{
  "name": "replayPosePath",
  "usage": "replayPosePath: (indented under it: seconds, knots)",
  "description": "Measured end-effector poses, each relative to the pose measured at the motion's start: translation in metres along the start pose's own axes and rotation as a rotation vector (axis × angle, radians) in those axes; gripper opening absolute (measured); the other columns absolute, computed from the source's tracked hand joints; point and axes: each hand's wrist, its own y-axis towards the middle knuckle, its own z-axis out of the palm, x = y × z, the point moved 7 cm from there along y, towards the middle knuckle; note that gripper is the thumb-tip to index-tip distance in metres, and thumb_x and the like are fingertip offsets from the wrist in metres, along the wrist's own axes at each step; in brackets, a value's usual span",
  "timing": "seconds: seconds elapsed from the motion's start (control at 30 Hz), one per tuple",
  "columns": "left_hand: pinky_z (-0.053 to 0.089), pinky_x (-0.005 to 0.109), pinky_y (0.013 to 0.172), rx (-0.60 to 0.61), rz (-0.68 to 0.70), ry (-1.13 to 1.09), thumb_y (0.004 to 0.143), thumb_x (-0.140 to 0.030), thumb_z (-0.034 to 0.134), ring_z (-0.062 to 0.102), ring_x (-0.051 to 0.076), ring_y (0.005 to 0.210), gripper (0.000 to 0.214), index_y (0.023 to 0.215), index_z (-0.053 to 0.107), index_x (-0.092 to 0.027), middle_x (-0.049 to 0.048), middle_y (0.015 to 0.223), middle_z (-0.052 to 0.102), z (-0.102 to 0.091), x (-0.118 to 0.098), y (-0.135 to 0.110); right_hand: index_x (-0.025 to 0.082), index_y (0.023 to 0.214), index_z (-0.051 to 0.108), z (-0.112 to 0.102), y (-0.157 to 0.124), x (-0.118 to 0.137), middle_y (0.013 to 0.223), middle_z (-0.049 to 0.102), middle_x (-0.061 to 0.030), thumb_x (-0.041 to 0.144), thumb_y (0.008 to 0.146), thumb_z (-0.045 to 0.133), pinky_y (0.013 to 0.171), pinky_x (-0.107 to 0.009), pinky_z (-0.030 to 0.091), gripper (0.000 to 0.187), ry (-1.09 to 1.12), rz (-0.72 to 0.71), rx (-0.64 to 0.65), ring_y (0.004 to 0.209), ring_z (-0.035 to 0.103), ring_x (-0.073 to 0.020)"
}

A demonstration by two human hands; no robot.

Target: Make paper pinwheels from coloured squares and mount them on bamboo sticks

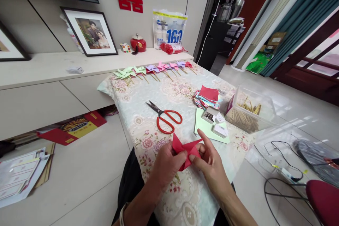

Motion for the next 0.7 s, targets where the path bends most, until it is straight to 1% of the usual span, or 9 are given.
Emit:
replayPosePath:
  seconds: [0.1, 0.17, 0.27, 0.37, 0.47, 0.57, 0.63, 0.7]
  knots:
    - [0.039, 0.026, 0.057, -0.024, -0.006, 0.049, 0.072, -0.027, 0.062, 0.051, 0.014, 0.059, 0.01, 0.071, 0.063, -0.017, -0.0014, 0.063, 0.061, -0.001, 0.007, 0.002, 0.021, 0.152, 0.035, -0.003, 0.002, -0.004, 0.066, 0.049, 0.0081, 0.029, 0.077, 0.073, 0.059, -0.027, 0.038, 0.084, -0.028, -0.008, -0.053, 0.06, 0.048, -0.0132]
    - [0.039, 0.025, 0.056, -0.039, -0.016, 0.061, 0.071, -0.026, 0.062, 0.051, 0.014, 0.057, 0.009, 0.069, 0.063, -0.017, -0.0015, 0.062, 0.061, -0.001, 0.009, 0.003, 0.021, 0.151, 0.037, -0.004, 0.002, -0.006, 0.064, 0.046, 0.0094, 0.027, 0.076, 0.072, 0.057, -0.026, 0.036, 0.083, -0.062, 0.002, -0.078, 0.058, 0.044, -0.0119]
    - [0.039, 0.026, 0.055, -0.034, -0.007, 0.046, 0.069, -0.025, 0.063, 0.052, 0.015, 0.057, 0.008, 0.067, 0.064, -0.017, -0.0011, 0.06, 0.062, 0.0, 0.008, 0.004, 0.019, 0.151, 0.037, -0.005, 0.004, -0.006, 0.063, 0.042, 0.0101, 0.026, 0.074, 0.071, 0.056, -0.025, 0.034, 0.085, -0.101, 0.039, -0.085, 0.056, 0.041, -0.0109]
    - [0.041, 0.026, 0.056, -0.043, -0.001, 0.091, 0.067, -0.023, 0.064, 0.055, 0.016, 0.059, 0.008, 0.069, 0.067, -0.016, 0.0004, 0.062, 0.065, -0.002, 0.005, 0.004, 0.017, 0.152, 0.036, -0.005, 0.005, -0.004, 0.064, 0.041, 0.0101, 0.025, 0.072, 0.07, 0.056, -0.025, 0.033, 0.087, -0.126, 0.054, -0.068, 0.057, 0.039, -0.0108]
    - [0.042, 0.026, 0.057, -0.032, -0.002, 0.111, 0.065, -0.023, 0.067, 0.057, 0.018, 0.06, 0.009, 0.068, 0.071, -0.015, 0.0021, 0.065, 0.069, -0.001, 0.002, 0.004, 0.018, 0.153, 0.035, -0.004, 0.007, -0.002, 0.065, 0.042, 0.0098, 0.019, 0.072, 0.067, 0.057, -0.025, 0.033, 0.086, -0.16, 0.056, -0.028, 0.058, 0.04, -0.0108]
    - [0.045, 0.027, 0.059, -0.011, 0.028, 0.036, 0.063, -0.025, 0.07, 0.06, 0.019, 0.06, 0.011, 0.066, 0.074, -0.014, 0.0036, 0.065, 0.071, 0.002, -0.001, 0.007, 0.019, 0.152, 0.036, -0.002, 0.008, 0.0, 0.066, 0.044, 0.0093, 0.013, 0.072, 0.062, 0.058, -0.025, 0.034, 0.085, -0.17, 0.057, 0.014, 0.059, 0.043, -0.011]
    - [0.046, 0.027, 0.058, -0.028, 0.043, 0.026, 0.063, -0.025, 0.071, 0.06, 0.019, 0.059, 0.012, 0.066, 0.075, -0.014, 0.0039, 0.064, 0.071, 0.002, -0.003, 0.009, 0.018, 0.15, 0.039, -0.002, 0.01, 0.002, 0.066, 0.046, 0.0088, 0.013, 0.072, 0.062, 0.059, -0.026, 0.036, 0.082, -0.173, 0.052, 0.021, 0.06, 0.045, -0.0116]
    - [0.044, 0.026, 0.055, -0.032, 0.028, 0.025, 0.062, -0.025, 0.073, 0.058, 0.018, 0.057, 0.012, 0.067, 0.074, -0.013, 0.0037, 0.063, 0.07, 0.001, -0.002, 0.012, 0.018, 0.147, 0.044, -0.004, 0.012, 0.005, 0.068, 0.049, 0.0076, 0.017, 0.074, 0.063, 0.062, -0.027, 0.039, 0.075, -0.181, 0.04, 0.032, 0.062, 0.049, -0.0127]
